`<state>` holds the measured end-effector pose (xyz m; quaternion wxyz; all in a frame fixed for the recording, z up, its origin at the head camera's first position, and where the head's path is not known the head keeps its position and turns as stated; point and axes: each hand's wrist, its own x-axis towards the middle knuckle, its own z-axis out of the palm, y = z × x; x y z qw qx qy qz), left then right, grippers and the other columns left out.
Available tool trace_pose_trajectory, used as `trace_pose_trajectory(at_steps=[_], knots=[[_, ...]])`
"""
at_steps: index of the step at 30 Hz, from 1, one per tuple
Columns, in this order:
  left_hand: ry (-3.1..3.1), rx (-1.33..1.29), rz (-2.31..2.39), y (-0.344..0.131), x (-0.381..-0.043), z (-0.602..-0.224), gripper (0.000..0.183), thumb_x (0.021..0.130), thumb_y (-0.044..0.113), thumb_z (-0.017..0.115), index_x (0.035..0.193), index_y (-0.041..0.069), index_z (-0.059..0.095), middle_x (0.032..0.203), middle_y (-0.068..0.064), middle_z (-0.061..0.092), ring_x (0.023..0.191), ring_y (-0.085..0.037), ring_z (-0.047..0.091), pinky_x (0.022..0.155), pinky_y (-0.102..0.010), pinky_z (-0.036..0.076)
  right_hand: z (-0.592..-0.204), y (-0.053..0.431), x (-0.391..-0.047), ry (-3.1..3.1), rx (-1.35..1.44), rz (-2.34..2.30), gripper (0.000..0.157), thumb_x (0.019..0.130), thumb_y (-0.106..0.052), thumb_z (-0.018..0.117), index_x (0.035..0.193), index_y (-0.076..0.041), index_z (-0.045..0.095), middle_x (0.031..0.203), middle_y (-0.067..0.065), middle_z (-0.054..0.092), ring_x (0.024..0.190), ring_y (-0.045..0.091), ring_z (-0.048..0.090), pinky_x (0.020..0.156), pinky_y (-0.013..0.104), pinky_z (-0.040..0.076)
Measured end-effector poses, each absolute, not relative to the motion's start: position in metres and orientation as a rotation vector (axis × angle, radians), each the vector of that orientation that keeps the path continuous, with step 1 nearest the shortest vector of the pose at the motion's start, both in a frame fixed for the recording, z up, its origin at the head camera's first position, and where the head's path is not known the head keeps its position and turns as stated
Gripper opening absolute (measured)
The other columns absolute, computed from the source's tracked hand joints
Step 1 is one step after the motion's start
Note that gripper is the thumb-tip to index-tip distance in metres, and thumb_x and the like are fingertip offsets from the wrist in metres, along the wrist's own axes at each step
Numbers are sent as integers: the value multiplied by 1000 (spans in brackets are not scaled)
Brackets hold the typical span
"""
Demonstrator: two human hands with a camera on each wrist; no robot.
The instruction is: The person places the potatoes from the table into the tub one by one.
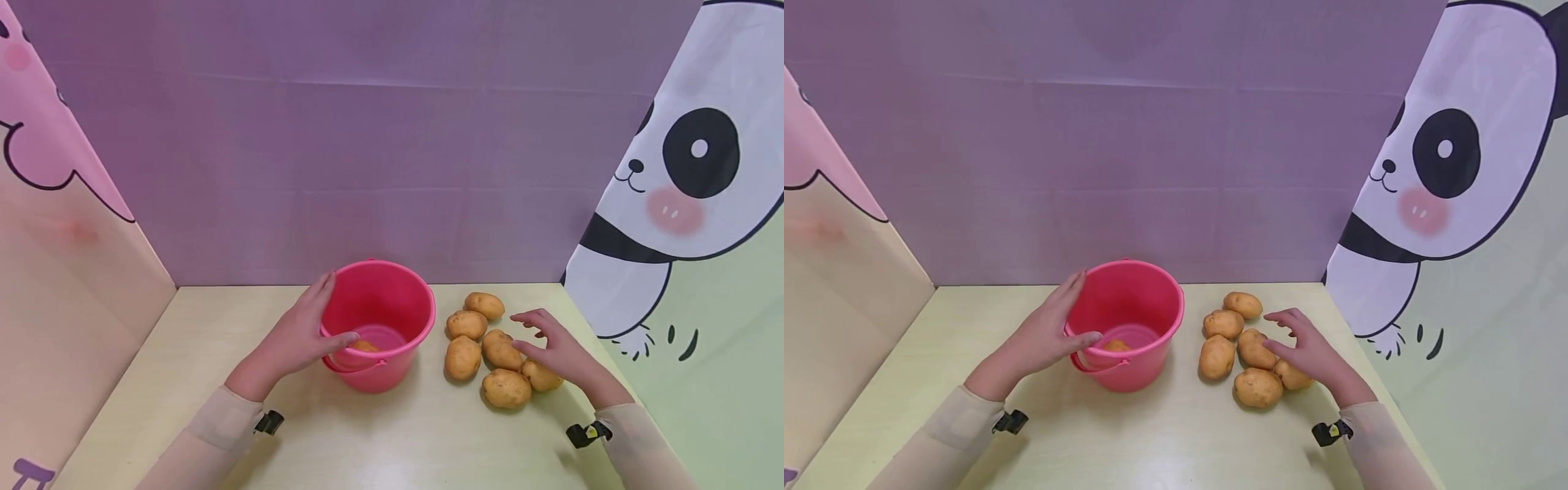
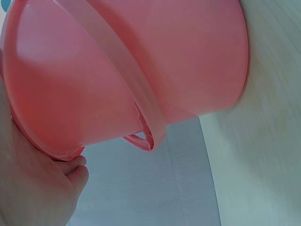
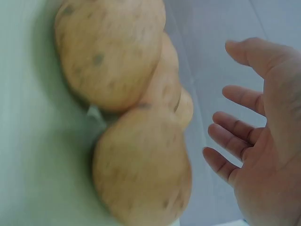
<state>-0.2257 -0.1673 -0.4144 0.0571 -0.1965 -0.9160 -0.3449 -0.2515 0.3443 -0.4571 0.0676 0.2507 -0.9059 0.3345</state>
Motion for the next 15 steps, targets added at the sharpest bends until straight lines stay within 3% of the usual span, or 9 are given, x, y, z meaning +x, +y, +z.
trace_pose_trajectory(at_steps=[10,15], knots=[[-2768,-614,-1044,-168,-226,-417,127,89,60,87,178,6,14,183,-14,18,161,-45,30,97,-62,63,-462,375,-235,-2871,673,1100,54,104,-22,79,151,-5,61,146,19,62,130,46,57,102,53,52],[-2770,-607,-1048,-168,-226,-416,127,88,59,89,178,8,14,183,-13,18,160,-44,32,96,-61,64,-459,383,-230,-2955,643,1146,62,102,-27,82,153,-3,58,152,18,60,137,46,55,104,46,55]])
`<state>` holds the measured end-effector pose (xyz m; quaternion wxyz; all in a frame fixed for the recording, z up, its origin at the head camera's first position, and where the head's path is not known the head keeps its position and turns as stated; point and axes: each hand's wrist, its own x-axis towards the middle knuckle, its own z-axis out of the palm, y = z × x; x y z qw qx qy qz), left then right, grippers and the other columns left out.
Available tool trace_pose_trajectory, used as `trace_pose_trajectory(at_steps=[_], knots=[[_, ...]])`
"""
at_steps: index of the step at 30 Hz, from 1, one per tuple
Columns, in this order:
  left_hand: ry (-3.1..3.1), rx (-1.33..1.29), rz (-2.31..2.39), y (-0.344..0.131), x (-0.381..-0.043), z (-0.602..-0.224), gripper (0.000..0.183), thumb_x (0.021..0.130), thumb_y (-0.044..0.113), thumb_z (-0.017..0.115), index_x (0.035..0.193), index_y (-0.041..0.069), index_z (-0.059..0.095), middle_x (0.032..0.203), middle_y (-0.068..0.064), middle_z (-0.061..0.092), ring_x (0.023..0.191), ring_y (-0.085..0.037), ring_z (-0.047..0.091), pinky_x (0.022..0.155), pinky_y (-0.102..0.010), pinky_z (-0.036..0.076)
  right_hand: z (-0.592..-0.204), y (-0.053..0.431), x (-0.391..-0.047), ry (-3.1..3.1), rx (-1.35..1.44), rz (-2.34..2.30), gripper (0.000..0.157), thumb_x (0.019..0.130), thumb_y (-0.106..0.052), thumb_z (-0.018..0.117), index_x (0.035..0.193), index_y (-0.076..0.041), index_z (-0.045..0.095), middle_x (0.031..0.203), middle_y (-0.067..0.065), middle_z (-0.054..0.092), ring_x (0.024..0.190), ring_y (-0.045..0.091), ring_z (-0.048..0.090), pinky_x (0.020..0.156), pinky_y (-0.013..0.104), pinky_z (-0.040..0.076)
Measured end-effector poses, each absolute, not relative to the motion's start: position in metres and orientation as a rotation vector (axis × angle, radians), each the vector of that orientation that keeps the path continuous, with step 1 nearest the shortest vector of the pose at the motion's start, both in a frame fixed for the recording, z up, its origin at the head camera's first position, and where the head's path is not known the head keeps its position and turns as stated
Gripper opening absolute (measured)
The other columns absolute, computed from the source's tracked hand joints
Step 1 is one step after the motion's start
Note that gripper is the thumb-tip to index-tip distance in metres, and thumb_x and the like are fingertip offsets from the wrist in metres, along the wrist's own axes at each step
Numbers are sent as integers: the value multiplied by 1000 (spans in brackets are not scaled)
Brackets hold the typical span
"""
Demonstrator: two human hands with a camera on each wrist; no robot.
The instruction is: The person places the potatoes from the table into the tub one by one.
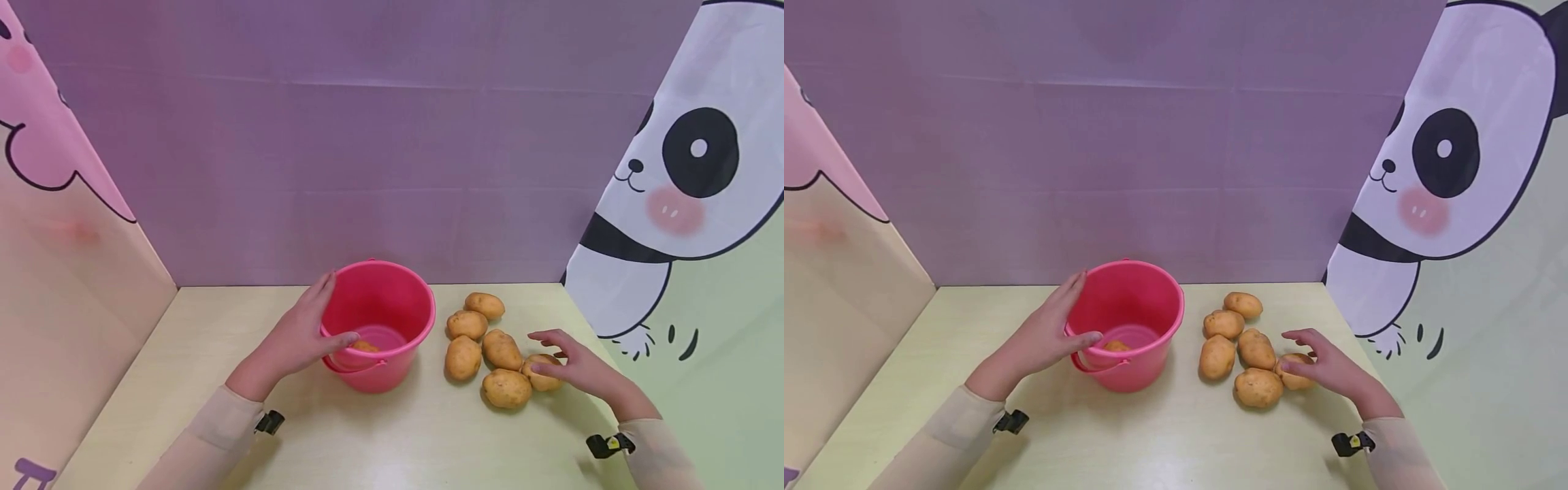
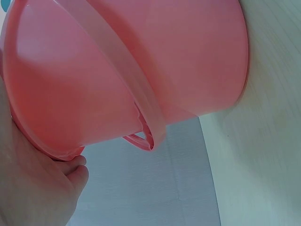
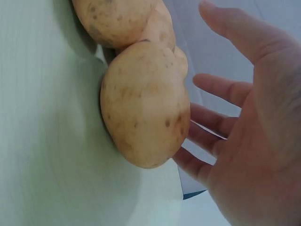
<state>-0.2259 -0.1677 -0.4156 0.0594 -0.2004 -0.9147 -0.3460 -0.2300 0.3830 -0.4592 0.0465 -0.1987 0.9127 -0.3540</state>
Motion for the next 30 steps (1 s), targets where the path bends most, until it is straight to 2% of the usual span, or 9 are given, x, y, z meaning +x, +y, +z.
trace_pose_trajectory(at_steps=[5,12,15,20,24,30], knots=[[-2776,-602,-1043,-167,-225,-416,127,89,58,89,178,8,14,183,-14,18,160,-45,31,96,-61,64,-460,388,-229,2739,-578,-1073,65,100,-28,85,153,-1,59,153,21,60,139,49,53,104,40,54],[-2777,-605,-1051,-167,-225,-415,125,90,57,88,178,9,14,184,-14,16,161,-46,29,97,-62,63,-463,393,-231,2607,-500,-1074,72,97,-29,87,158,-5,56,160,23,53,145,48,49,106,53,52],[-2777,-605,-1059,-166,-225,-414,124,91,55,88,178,9,13,184,-13,16,161,-45,29,96,-61,64,-464,393,-231,2579,-484,-1054,74,95,-30,88,158,-7,56,160,23,54,143,45,51,109,57,50],[-2779,-601,-1051,-166,-224,-413,127,89,61,87,178,9,13,184,-13,16,161,-45,29,96,-61,64,-465,392,-230,2567,-463,-1019,73,94,-31,90,156,-8,58,154,20,58,133,33,56,107,48,51],[-2782,-598,-1043,-167,-224,-413,129,88,65,86,178,9,13,184,-12,16,161,-44,29,96,-61,64,-466,391,-230,2576,-472,-1021,70,94,-29,90,153,-8,60,151,20,60,128,30,57,103,38,52],[-2785,-587,-1059,-168,-224,-414,127,89,60,88,179,10,12,184,-11,15,162,-42,30,96,-60,64,-466,389,-229,2598,-497,-1030,65,95,-28,89,150,-7,62,147,19,62,123,26,59,101,39,53]])
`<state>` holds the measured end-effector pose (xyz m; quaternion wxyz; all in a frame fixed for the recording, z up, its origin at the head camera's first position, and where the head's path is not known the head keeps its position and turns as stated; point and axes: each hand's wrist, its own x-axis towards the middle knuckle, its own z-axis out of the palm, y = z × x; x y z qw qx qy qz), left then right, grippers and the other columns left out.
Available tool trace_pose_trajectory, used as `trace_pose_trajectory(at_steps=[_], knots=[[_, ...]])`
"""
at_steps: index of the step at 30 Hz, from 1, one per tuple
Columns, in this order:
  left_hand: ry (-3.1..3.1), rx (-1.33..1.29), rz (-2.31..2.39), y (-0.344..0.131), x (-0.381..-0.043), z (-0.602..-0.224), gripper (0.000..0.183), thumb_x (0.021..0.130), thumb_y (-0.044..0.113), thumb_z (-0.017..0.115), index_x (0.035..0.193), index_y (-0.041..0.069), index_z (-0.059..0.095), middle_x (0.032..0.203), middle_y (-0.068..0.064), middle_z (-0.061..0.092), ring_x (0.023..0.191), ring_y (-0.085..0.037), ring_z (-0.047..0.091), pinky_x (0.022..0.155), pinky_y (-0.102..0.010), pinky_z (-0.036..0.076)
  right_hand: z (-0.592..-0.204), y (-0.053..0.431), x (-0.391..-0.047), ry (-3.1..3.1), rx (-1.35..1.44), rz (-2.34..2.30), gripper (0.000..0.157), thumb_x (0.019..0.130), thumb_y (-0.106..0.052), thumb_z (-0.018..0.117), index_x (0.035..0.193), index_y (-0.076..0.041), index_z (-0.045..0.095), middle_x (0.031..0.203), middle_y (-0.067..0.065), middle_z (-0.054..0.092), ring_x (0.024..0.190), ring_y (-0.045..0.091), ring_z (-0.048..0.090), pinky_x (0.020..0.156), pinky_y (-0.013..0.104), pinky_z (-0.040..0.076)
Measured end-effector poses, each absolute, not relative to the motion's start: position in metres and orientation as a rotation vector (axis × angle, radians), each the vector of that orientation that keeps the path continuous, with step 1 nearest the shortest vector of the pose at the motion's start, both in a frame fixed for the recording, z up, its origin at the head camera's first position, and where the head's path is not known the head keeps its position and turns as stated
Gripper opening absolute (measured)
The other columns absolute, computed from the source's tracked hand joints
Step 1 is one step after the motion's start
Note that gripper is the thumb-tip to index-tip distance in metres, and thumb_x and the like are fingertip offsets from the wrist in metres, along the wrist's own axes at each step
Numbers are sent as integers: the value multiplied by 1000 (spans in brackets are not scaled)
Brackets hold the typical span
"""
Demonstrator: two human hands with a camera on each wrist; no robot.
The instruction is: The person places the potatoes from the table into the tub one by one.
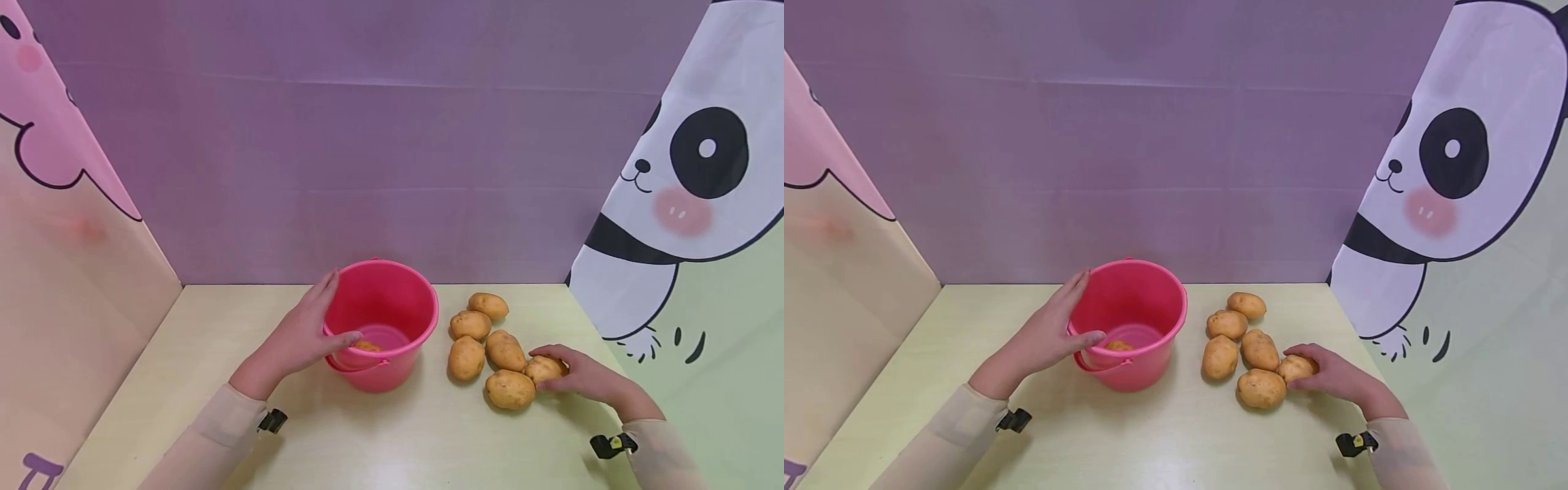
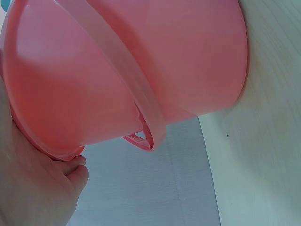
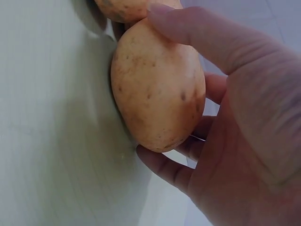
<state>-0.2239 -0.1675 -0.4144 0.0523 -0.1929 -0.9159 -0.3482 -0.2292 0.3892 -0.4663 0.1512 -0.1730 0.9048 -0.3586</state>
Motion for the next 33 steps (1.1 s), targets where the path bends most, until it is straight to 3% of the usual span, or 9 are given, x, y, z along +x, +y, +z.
trace_pose_trajectory(at_steps=[7,15,23,33], knots=[[-2781,-584,-1056,-167,-224,-414,127,89,59,88,179,10,13,184,-12,16,161,-44,30,96,-61,64,-462,390,-233,2665,-535,-1071,61,97,-26,87,149,-5,63,142,17,64,114,18,62,94,29,55],[-2789,-577,-1045,-167,-224,-415,127,89,58,89,179,10,13,184,-11,16,162,-43,29,98,-61,63,-458,382,-242,2901,-662,-1128,52,96,-19,89,143,-9,68,133,10,67,108,12,61,88,27,55],[-2778,-598,-1045,-167,-225,-415,128,89,64,86,178,9,13,184,-10,16,163,-42,28,99,-61,62,-443,358,-250,3032,-665,-1184,50,96,-19,89,142,-12,69,129,7,65,105,14,58,85,26,53],[-2774,-603,-1031,-168,-226,-415,126,90,60,87,178,7,14,184,-12,16,163,-43,28,100,-62,62,-423,322,-259,3056,-712,-1292,53,96,-16,89,144,-9,68,131,10,62,110,19,54,82,23,52]])
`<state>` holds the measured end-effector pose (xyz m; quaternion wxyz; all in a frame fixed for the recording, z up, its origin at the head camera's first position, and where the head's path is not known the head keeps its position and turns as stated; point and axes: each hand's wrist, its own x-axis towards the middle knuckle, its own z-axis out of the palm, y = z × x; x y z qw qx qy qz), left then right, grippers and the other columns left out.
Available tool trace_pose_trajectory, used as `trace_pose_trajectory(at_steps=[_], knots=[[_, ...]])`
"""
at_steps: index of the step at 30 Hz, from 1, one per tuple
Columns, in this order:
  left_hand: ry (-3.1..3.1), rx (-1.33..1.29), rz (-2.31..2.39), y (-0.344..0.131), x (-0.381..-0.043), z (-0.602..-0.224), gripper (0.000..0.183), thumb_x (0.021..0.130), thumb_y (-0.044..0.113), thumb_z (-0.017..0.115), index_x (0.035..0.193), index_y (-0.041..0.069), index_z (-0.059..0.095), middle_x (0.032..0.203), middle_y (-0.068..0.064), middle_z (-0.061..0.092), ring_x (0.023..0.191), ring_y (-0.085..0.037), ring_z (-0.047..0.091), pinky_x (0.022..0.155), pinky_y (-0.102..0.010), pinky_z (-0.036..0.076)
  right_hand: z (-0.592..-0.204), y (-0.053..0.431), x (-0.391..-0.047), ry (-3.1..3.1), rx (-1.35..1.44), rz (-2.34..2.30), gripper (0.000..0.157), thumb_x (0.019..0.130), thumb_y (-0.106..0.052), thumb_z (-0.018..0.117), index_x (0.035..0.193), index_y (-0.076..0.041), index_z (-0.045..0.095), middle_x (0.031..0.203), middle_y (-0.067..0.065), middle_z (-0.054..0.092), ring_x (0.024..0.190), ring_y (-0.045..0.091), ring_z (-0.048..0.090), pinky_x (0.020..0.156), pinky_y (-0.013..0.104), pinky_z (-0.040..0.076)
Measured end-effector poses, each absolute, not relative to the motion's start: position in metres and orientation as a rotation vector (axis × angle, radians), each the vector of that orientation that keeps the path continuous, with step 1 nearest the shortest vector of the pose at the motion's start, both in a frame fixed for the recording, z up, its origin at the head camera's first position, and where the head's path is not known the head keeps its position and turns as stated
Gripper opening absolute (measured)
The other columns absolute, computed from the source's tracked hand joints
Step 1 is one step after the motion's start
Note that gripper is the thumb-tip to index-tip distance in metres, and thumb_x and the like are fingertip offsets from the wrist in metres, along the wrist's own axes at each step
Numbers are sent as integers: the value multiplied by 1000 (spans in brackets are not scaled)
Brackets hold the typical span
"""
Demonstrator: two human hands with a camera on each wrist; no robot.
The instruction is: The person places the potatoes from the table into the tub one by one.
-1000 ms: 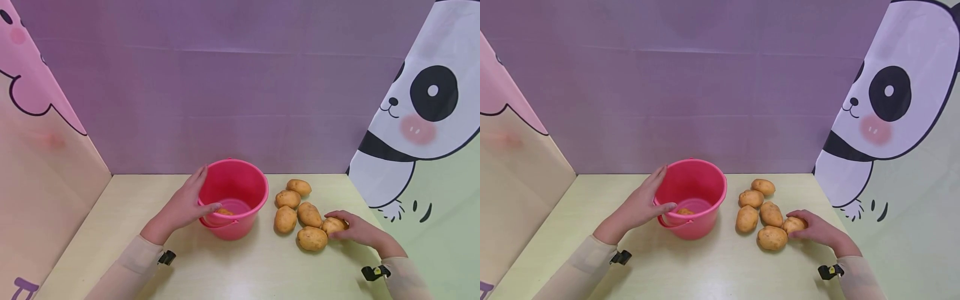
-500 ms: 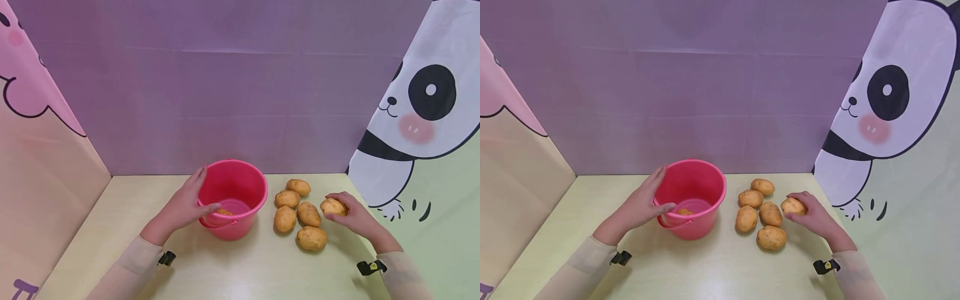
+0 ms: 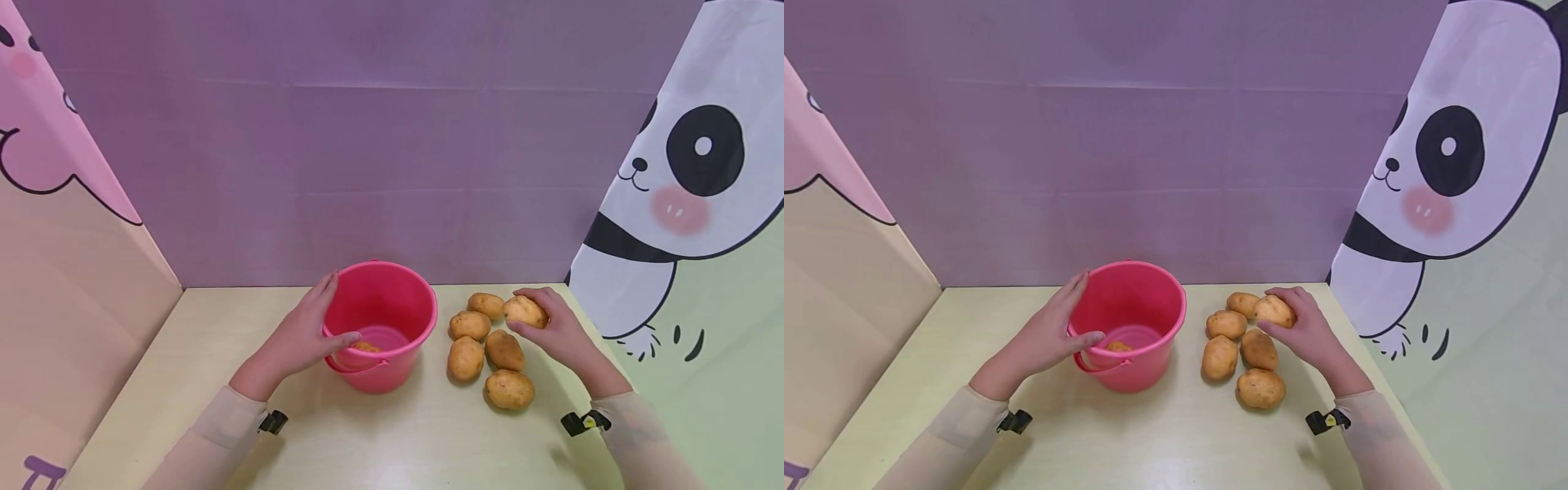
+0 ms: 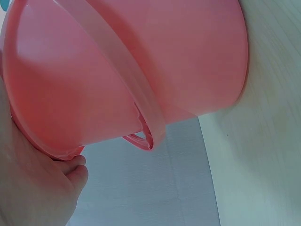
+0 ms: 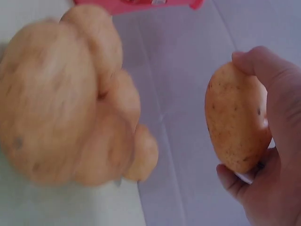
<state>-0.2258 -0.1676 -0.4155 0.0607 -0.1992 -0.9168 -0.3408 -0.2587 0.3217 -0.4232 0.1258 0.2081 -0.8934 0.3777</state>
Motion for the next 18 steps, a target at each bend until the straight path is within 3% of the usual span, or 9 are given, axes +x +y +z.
trace_pose_trajectory(at_steps=[10,18], knots=[[-2776,-589,-1038,-167,-225,-416,126,90,56,89,178,7,14,183,-14,17,161,-45,31,97,-62,63,-400,285,-267,-2659,532,1168,55,100,-24,85,148,-7,65,136,17,58,118,28,55,90,32,54],[-2775,-596,-1036,-167,-226,-416,125,90,55,89,178,7,14,183,-14,17,162,-45,29,98,-62,63,-379,244,-275,-2634,631,1212,54,98,-32,87,145,-13,67,135,11,59,117,29,56,88,42,58]])
